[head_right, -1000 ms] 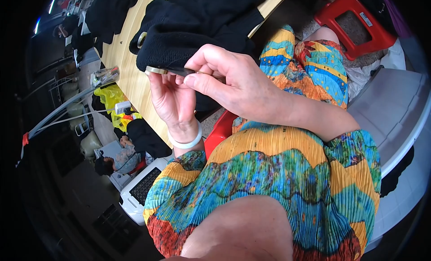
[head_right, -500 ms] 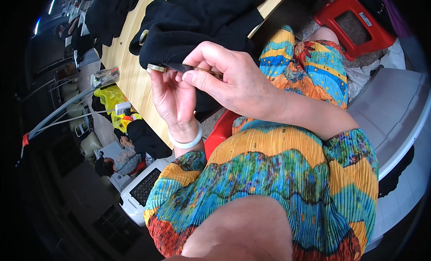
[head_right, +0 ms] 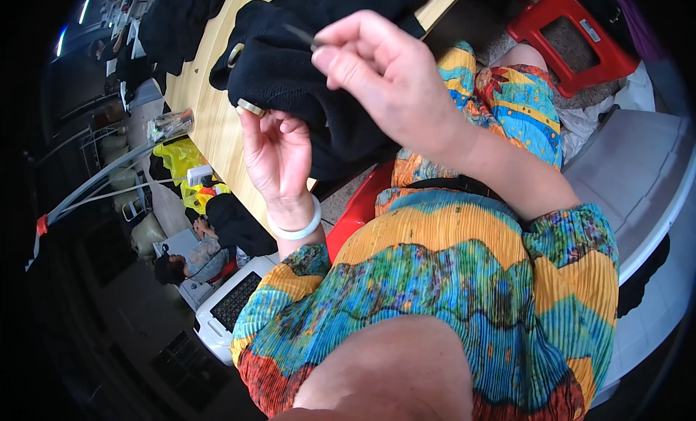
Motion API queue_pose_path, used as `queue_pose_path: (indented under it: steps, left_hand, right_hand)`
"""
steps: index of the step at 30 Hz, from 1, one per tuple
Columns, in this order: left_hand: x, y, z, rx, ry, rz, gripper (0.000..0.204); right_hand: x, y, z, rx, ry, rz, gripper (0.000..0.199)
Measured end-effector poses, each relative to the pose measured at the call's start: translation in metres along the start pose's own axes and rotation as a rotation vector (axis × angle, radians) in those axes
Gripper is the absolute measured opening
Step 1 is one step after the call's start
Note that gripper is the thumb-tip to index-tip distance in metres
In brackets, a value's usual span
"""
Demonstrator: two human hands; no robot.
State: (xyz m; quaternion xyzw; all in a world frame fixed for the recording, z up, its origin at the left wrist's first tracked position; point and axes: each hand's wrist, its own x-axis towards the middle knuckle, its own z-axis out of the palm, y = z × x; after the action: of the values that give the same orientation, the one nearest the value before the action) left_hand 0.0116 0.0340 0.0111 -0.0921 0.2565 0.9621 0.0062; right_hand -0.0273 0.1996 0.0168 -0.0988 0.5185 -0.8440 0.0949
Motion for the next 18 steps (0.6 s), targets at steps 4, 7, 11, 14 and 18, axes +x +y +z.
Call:
queue_pose_path:
  steps: [4, 7, 11, 14, 18]
  left_hand:
    - [0.004, 0.008, 0.0, 0.131, 0.063, -0.062, 0.008]
    - [0.008, 0.007, 0.014, 0.267, 0.137, -0.036, 0.01]
    - [0.016, 0.025, 0.023, 0.561, 0.029, -0.076, 0.01]
    - [0.025, 0.028, 0.027, 0.59, 0.104, 0.035, 0.01]
    - [0.031, 0.029, 0.027, 0.6, 0.091, 0.065, 0.01]
  right_hand:
    - [0.006, 0.009, 0.001, -0.015, -0.064, -0.137, 0.034]
    - [0.0, 0.014, 0.011, -0.114, -0.113, -0.121, 0.04]
    - [0.017, 0.009, 0.002, -0.243, -0.078, -0.294, 0.02]
    - [0.035, 0.003, -0.015, -0.175, 0.059, -0.405, 0.017]
    - [0.034, -0.016, -0.024, -0.216, 0.228, 0.078, 0.03]
